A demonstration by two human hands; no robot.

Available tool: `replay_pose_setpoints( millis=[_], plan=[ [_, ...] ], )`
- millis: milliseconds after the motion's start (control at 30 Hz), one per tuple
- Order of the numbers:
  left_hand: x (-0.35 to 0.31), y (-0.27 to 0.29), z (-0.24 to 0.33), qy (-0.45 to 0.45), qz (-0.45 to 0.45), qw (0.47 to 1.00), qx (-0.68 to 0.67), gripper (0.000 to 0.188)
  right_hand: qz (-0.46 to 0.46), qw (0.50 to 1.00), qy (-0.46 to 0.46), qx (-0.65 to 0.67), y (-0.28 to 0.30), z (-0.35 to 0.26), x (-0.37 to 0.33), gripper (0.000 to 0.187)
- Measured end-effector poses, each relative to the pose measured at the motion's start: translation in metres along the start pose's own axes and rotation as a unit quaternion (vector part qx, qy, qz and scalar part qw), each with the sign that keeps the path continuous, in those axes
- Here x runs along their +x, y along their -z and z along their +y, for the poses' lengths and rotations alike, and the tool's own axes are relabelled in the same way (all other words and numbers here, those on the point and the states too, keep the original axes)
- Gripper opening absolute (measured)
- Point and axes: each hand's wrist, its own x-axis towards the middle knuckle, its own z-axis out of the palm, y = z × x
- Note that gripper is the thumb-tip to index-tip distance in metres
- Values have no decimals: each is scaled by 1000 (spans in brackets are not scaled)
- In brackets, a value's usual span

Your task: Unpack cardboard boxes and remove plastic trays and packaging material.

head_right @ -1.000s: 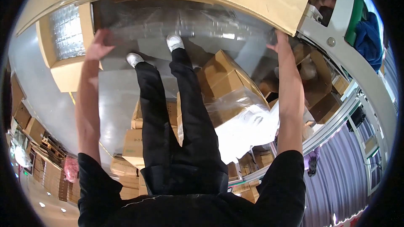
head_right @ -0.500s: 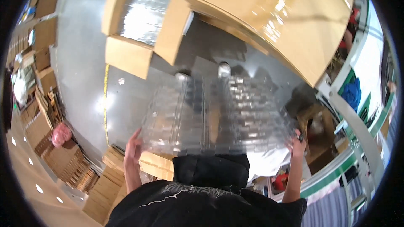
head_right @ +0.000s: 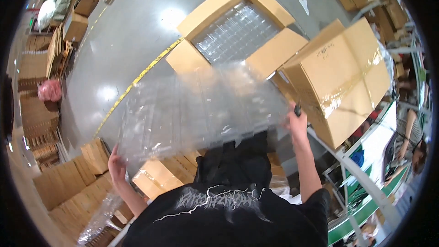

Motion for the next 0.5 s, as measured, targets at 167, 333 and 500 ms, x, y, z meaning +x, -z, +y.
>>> replay_pose_setpoints(
  millis=[167, 333, 500],
  plan=[
    [107, -62, -88, 27, -103, 989, -107, 70, 18, 984, 175, -21, -22, -116, 102, 39],
    [221, -198, -184, 181, -113, 967, -142, 64, 23, 974, 219, -54, -31, -187, 252, 40],
    [293, -297, -264, 374, 42, 925, -48, 59, 69, 952, 180, -238, -21, -194, 413, 35]
  ],
)
